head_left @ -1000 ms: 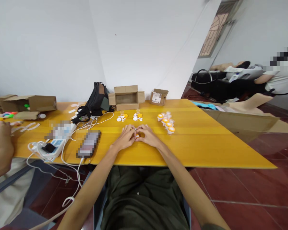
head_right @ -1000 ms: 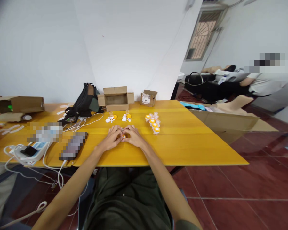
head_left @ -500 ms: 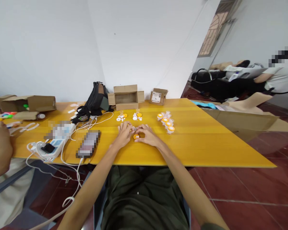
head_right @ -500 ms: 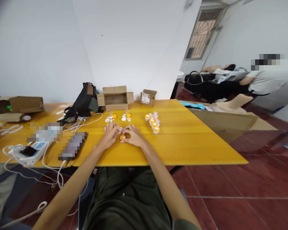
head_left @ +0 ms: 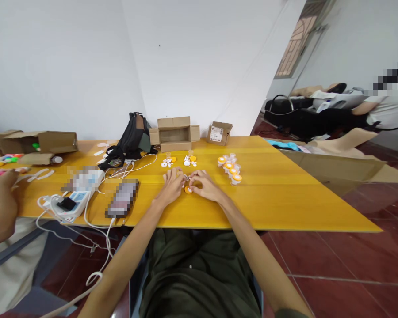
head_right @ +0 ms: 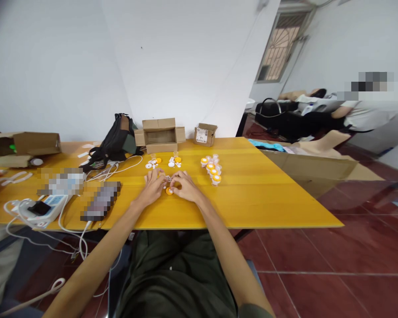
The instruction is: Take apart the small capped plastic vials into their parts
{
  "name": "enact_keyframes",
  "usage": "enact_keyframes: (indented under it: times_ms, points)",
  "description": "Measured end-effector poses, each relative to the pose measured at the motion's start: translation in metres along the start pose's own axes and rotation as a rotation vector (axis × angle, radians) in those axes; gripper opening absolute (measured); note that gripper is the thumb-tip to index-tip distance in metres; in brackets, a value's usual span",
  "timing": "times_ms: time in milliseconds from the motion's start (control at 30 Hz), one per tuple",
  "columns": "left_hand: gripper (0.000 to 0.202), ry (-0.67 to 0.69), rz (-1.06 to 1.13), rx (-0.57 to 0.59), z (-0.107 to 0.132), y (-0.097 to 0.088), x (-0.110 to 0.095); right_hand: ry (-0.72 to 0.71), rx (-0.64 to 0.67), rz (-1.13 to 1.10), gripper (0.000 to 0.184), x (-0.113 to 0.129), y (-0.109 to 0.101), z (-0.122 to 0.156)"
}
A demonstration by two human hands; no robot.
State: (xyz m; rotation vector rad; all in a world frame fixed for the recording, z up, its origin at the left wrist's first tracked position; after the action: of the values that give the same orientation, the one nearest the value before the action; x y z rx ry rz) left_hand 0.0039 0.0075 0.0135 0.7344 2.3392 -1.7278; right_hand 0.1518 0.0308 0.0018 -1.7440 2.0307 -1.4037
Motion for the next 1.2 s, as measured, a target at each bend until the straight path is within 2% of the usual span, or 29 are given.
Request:
enact_keyframes:
  times_ms: [233, 567, 1033, 1200]
  points:
    - [0.031, -0.007, -0.007, 0.013, 0.0018, -0.0033, -0.0016, -0.005, 0.050, 0.013, 0.011, 0.0008, 0.0022, 0.0001]
    - [0.030, 0.004, -0.041, 0.071, 0.0041, -0.0003, -0.0015, 0.001, 0.052, -0.017, 0.008, 0.0031, 0.0025, -0.0003]
    - [0.021, 0.002, -0.075, 0.027, 0.0040, -0.0057, -0.0024, 0.004, 0.036, 0.012, 0.012, 0.0023, 0.0018, -0.0001]
    - [0.021, -0.028, -0.098, 0.041, 0.0036, -0.0068, -0.0018, -0.003, 0.020, 0.014, 0.008, 0.0040, 0.0013, -0.0003]
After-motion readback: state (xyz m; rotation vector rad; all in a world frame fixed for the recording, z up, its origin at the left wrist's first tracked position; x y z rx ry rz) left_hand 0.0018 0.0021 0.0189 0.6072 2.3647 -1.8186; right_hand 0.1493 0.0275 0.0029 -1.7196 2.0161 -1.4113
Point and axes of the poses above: each hand's wrist, its own z-axis away from the middle knuckle, its own y-axis out of the palm, x = y × z, the point moved 5 cm from there along -z, towards the middle knuckle, and after that the axes turned 12 degrees about -y, right-handed, at the moved point
